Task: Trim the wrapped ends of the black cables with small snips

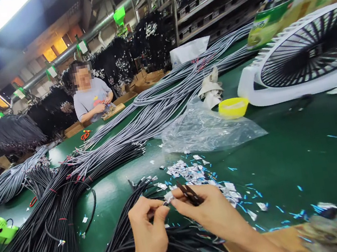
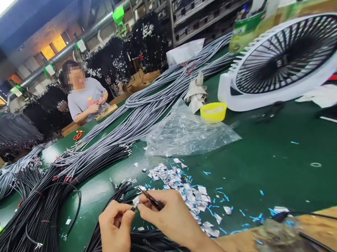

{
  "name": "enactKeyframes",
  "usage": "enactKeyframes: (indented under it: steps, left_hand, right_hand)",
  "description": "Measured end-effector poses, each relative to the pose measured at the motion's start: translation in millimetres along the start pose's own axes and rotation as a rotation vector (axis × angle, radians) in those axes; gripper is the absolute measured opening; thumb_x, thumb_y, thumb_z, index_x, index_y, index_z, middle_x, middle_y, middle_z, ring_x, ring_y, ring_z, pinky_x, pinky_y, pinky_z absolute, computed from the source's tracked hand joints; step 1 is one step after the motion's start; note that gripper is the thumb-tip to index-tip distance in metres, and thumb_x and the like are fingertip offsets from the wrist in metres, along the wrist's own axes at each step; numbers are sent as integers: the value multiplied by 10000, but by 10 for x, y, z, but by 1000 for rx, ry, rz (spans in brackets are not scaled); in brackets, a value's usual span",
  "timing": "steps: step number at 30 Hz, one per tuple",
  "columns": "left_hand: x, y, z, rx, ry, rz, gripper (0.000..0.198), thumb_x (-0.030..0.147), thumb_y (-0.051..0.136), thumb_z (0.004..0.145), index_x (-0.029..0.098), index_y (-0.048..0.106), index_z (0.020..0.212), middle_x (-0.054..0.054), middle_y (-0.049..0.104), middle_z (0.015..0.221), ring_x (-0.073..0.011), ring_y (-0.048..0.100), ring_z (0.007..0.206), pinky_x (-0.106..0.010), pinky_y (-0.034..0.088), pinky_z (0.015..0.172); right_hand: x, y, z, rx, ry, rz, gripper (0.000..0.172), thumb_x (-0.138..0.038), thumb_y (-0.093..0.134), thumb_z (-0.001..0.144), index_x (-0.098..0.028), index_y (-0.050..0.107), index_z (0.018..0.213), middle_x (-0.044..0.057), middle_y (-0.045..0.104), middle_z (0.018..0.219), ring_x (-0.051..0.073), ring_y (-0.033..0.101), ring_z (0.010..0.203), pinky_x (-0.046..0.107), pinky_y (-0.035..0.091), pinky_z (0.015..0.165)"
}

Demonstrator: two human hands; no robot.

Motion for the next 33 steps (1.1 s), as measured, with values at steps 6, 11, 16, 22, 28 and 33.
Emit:
enactKeyframes:
  steps: [6, 11, 16, 22, 28, 33]
  left_hand:
    - [-9, -28, 36, -299, -164, -213, 602, 639, 460, 796, 121, 585, 516, 20, 413, 459, -68, 318, 392, -196, 242, 384]
    - [29, -23, 22, -139, -45, 24, 341, 400, 577, 811, 119, 671, 642, -32, 558, 579, -120, 465, 525, -215, 326, 489]
    - [31, 1, 9, -109, -10, 117, 278, 329, 533, 844, 139, 670, 695, -40, 579, 646, -136, 487, 581, -223, 337, 522]
    - [-46, -86, 54, -88, -225, -322, 560, 669, 467, 772, 175, 414, 514, 80, 272, 443, -59, 210, 393, -186, 180, 379]
    - [-18, -106, 46, 13, -200, -223, 409, 525, 656, 710, 124, 627, 635, 22, 489, 522, -84, 411, 471, -177, 335, 446]
    - [5, -58, 19, 36, -126, -136, 225, 338, 667, 718, 135, 651, 623, -5, 580, 558, -120, 519, 512, -196, 416, 490]
  right_hand:
    - [10, -42, 54, -81, -54, -17, 242, -292, 505, 679, -199, 492, 457, -42, 409, 454, 117, 378, 442, 233, 315, 425]
    - [-23, -132, 100, -82, -106, -28, 206, -349, 563, 740, -189, 576, 612, -10, 505, 601, 124, 437, 484, 227, 367, 430]
    - [-37, -96, 13, -26, -475, -127, 166, -191, 533, 814, -188, 589, 657, 2, 474, 654, 121, 445, 500, 212, 339, 398]
    - [32, -63, 81, 51, -486, -159, 230, -184, 529, 828, -196, 514, 599, -3, 478, 605, 139, 464, 515, 235, 365, 453]
    - [0, -51, 127, 78, -468, -177, 281, -296, 483, 888, -185, 562, 642, 2, 502, 600, 139, 477, 508, 238, 386, 449]
    - [-34, -20, 86, 14, -480, -162, 351, -358, 465, 906, -182, 582, 626, -2, 498, 575, 130, 469, 483, 229, 383, 424]
Point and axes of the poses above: each hand's wrist, its own z-axis towards the middle knuckle, its own y-axis out of the palm, x = y × z, the point moved 1 cm from there along z, towards the middle knuckle
